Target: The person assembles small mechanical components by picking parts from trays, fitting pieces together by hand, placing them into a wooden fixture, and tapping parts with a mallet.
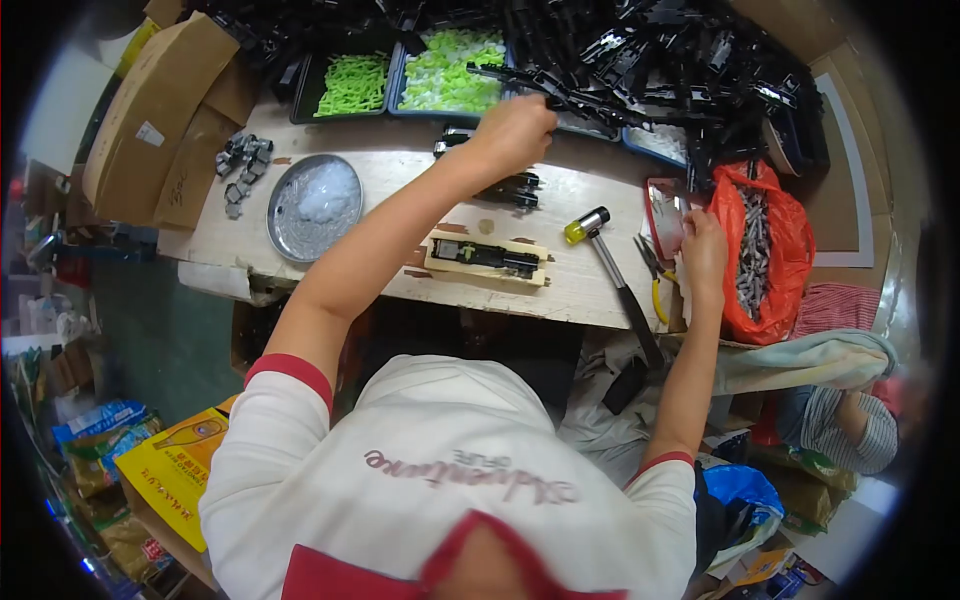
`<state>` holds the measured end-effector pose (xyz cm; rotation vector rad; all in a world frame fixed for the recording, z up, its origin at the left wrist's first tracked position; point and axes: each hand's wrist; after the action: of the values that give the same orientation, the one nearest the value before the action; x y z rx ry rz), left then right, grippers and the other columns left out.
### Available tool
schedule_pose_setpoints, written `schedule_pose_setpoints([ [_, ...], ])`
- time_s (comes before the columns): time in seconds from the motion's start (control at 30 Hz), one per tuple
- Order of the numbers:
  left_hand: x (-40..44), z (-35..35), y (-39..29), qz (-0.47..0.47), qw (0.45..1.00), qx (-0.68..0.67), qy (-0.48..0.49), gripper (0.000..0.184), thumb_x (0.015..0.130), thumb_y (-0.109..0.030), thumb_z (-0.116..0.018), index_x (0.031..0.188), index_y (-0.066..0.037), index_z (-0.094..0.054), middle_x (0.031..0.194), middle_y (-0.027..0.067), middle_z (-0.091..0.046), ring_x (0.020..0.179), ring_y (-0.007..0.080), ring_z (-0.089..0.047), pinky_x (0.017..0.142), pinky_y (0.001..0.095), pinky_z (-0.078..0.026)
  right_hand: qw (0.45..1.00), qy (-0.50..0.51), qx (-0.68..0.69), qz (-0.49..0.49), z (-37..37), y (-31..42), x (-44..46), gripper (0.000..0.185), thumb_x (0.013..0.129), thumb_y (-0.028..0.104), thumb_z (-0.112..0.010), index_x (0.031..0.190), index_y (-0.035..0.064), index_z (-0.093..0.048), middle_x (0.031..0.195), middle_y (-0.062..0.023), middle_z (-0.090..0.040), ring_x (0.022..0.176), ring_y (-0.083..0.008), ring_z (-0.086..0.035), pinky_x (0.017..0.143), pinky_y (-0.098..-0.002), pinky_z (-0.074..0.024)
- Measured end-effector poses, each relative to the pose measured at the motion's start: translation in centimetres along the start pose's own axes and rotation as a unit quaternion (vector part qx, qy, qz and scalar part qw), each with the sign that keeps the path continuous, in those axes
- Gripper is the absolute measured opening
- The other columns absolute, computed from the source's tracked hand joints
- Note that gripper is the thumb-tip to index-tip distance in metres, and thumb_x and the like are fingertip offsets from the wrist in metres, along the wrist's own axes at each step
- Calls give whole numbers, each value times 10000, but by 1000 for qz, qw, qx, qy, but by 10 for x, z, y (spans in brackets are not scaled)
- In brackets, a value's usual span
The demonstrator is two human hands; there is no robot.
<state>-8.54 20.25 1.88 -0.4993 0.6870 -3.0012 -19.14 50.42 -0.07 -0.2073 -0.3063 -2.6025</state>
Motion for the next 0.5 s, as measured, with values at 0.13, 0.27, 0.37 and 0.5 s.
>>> schedule_pose_setpoints([
  [0.13,43,-8,-13,23,988,60,141,260,720,-156,-641,971,-86,-638,960,112,-573,937,301,-553,764,399,-456,999,6,-39,9,-7,-4,6,133,776,107,-547,850,11,-602,871,-182,-574,803,-364,-570,695,-430,-445],
  [0.27,56,-26,-22,0,988,74,135,346,702,-170,-666,1045,-139,-631,965,116,-574,947,297,-561,771,397,-460,998,34,-54,17,-10,13,12,134,773,128,-573,844,15,-593,862,-176,-575,804,-357,-568,689,-430,-449],
  [0.37,58,-26,-26,-17,991,63,119,290,708,-157,-659,998,-140,-651,944,116,-579,921,295,-569,758,390,-463,996,49,-70,32,-17,14,17,135,760,136,-588,841,29,-588,851,-161,-577,809,-348,-564,695,-423,-447],
  [0.5,58,-26,-24,-27,991,46,120,244,702,-136,-661,945,-122,-669,927,111,-582,887,295,-577,746,387,-462,995,43,-64,57,-20,17,21,127,764,106,-559,835,7,-596,835,-201,-586,771,-361,-583,667,-441,-461],
])
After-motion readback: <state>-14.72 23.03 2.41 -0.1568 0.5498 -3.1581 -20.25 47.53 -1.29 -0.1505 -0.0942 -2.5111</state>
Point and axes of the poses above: each hand's wrist, its own x-axis towards the middle knuckle, its own z-axis out of the back of the hand, y = z × x
